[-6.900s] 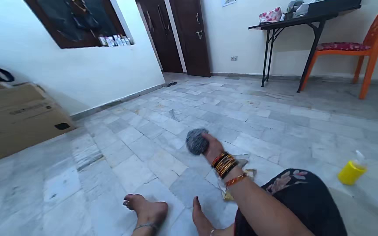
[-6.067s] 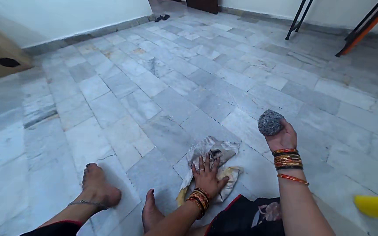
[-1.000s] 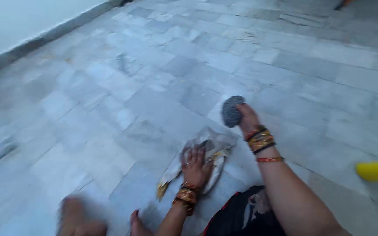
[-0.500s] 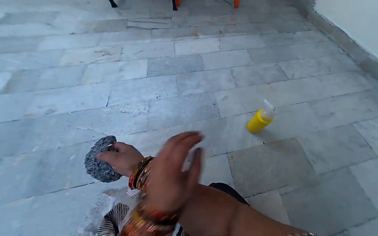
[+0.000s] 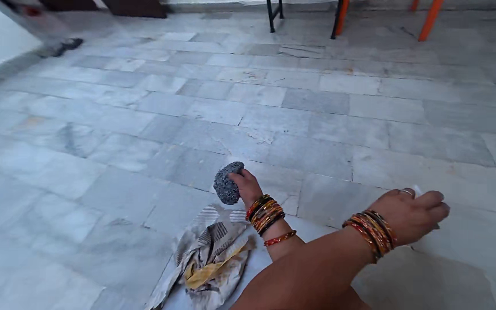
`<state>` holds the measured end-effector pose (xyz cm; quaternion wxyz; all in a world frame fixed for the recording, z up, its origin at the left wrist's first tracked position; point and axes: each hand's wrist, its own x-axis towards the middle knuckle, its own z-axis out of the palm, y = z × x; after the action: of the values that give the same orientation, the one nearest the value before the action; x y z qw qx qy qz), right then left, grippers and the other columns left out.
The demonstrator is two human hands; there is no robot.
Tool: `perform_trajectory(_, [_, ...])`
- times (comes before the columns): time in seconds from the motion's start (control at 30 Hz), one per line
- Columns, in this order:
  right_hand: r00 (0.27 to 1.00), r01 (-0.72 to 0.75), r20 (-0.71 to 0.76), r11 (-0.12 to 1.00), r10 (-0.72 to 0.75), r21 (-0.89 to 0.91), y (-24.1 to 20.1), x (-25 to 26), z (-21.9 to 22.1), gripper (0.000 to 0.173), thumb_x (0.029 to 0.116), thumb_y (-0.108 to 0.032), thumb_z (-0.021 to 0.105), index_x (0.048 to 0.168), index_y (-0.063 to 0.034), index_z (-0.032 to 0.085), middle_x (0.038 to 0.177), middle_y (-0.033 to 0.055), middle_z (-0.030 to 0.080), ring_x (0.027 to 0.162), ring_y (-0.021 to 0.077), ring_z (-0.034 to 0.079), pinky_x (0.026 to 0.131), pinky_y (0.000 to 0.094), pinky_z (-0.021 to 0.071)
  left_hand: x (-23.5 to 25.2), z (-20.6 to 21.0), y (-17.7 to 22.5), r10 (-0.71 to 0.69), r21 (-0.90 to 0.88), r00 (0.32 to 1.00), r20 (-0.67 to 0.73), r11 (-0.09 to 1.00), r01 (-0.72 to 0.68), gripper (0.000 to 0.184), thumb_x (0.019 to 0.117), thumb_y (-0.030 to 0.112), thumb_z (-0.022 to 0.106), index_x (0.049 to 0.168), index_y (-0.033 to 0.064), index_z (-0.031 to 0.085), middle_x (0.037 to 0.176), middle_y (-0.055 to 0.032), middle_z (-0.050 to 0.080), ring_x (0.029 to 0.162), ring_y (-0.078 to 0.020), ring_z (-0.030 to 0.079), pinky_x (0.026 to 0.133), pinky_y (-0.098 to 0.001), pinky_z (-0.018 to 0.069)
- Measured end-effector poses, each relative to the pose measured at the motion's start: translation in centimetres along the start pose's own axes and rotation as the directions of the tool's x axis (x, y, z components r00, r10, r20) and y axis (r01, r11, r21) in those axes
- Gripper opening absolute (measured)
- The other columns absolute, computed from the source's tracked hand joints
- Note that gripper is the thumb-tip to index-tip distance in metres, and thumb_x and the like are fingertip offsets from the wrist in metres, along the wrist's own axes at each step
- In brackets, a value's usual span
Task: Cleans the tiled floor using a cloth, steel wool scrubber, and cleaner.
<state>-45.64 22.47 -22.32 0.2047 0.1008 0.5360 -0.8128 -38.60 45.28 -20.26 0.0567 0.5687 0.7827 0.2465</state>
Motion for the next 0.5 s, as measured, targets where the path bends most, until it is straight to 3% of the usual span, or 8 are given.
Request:
perform_trajectory(0.07, [1.0, 0.018, 0.016, 0.998, -0.017, -0.064, 0.2, 0.0, 0.4, 0.03, 0.1048, -0.021, 0.056, 0.123, 0.0018, 0.061, 0.112, 0.0177, 0.066, 0.102, 0.0233, 0.062, 0.091, 0.0445, 0.0498, -0.6, -0.1, -0.5, -0.071, -0.064, 0.996, -0.053, 0.996, 0.068, 0.029, 0.1034, 0.01, 0.057, 0.13, 0.0095, 0.067, 0.144, -0.0146, 0.059, 0.114, -0.0353, 0.066, 0.091, -0.0458, 0.058])
perform_trajectory(0.17, [0.998, 0.035, 0.065, 0.987, -0.025, -0.157, 1.0, 0.0, 0.7, 0.032, 0.1048, -0.022, 0.057, 0.125, 0.0021, 0.06, 0.113, 0.0195, 0.066, 0.102, 0.026, 0.063, 0.091, 0.047, 0.0506, -1.4, -1.1, -1.3, -0.258, -0.195, 0.966, -0.015, 0.948, 0.25, 0.027, 0.1052, 0.015, 0.057, 0.13, 0.0093, 0.067, 0.152, -0.0182, 0.051, 0.121, -0.0386, 0.064, 0.093, -0.0504, 0.0573])
perform_trajectory(0.23, [0.996, 0.019, 0.085, 0.971, 0.001, -0.237, 0.8, -0.6, 1.0, 0.033, 0.1052, -0.022, 0.055, 0.127, 0.0013, 0.059, 0.115, 0.0207, 0.066, 0.105, 0.0283, 0.063, 0.092, 0.0492, 0.0501, -2.0, -1.8, -1.9, -0.299, -0.214, 0.954, -0.033, 0.934, 0.285, 0.026, 0.1052, 0.017, 0.058, 0.128, 0.0092, 0.068, 0.149, -0.0166, 0.054, 0.12, -0.038, 0.064, 0.092, -0.0514, 0.0576])
perform_trajectory(0.3, [0.992, -0.039, 0.102, 0.932, 0.08, -0.36, -1.3, -2.9, 1.5, 0.034, 0.1084, -0.021, 0.05, 0.134, 0.0003, 0.056, 0.123, 0.0232, 0.064, 0.112, 0.0311, 0.061, 0.098, 0.0504, 0.0466, -2.8, -2.9, -2.0, -0.28, -0.196, 0.942, -0.187, 0.95, 0.243, 0.021, 0.1019, 0.012, 0.062, 0.119, 0.0082, 0.073, 0.14, -0.0156, 0.062, 0.113, -0.0369, 0.067, 0.087, -0.0509, 0.0585])
perform_trajectory(0.37, [0.978, 0.01, 0.189, 0.89, 0.085, -0.455, -0.7, -2.3, 1.6, 0.035, 0.1081, -0.024, 0.051, 0.135, -0.001, 0.057, 0.125, 0.0236, 0.065, 0.116, 0.0335, 0.063, 0.1, 0.0534, 0.0482, -4.1, -4.9, -2.2, -0.24, -0.127, 0.893, -0.382, 0.97, 0.207, 0.017, 0.098, 0.007, 0.064, 0.11, 0.0078, 0.076, 0.133, -0.0124, 0.067, 0.11, -0.0327, 0.068, 0.089, -0.047, 0.0582])
perform_trajectory(0.43, [0.946, 0.101, 0.317, 0.867, 0.069, -0.487, 0.4, -1.1, 1.1, 0.038, 0.1072, -0.025, 0.053, 0.134, 0.0014, 0.057, 0.124, 0.0259, 0.065, 0.115, 0.0363, 0.063, 0.1, 0.0557, 0.0484, -6.7, -8.0, -2.7, -0.175, -0.025, 0.802, -0.571, 0.98, 0.196, 0.015, 0.0935, 0.004, 0.066, 0.103, 0.0071, 0.077, 0.131, -0.0107, 0.069, 0.112, -0.0292, 0.068, 0.093, -0.0441, 0.0569])
perform_trajectory(0.5, [0.929, 0.137, 0.357, 0.802, 0.101, -0.582, -0.2, -1.4, 0.6, 0.037, 0.1081, -0.023, 0.051, 0.134, 0.0033, 0.056, 0.124, 0.0276, 0.065, 0.114, 0.038, 0.064, 0.098, 0.0561, 0.0498, -10.8, -11.3, -3.6, -0.148, 0.035, 0.683, -0.715, 0.968, 0.247, 0.012, 0.0937, 0.006, 0.067, 0.101, 0.0049, 0.077, 0.129, -0.014, 0.069, 0.113, -0.0279, 0.069, 0.095, -0.0426, 0.0577])
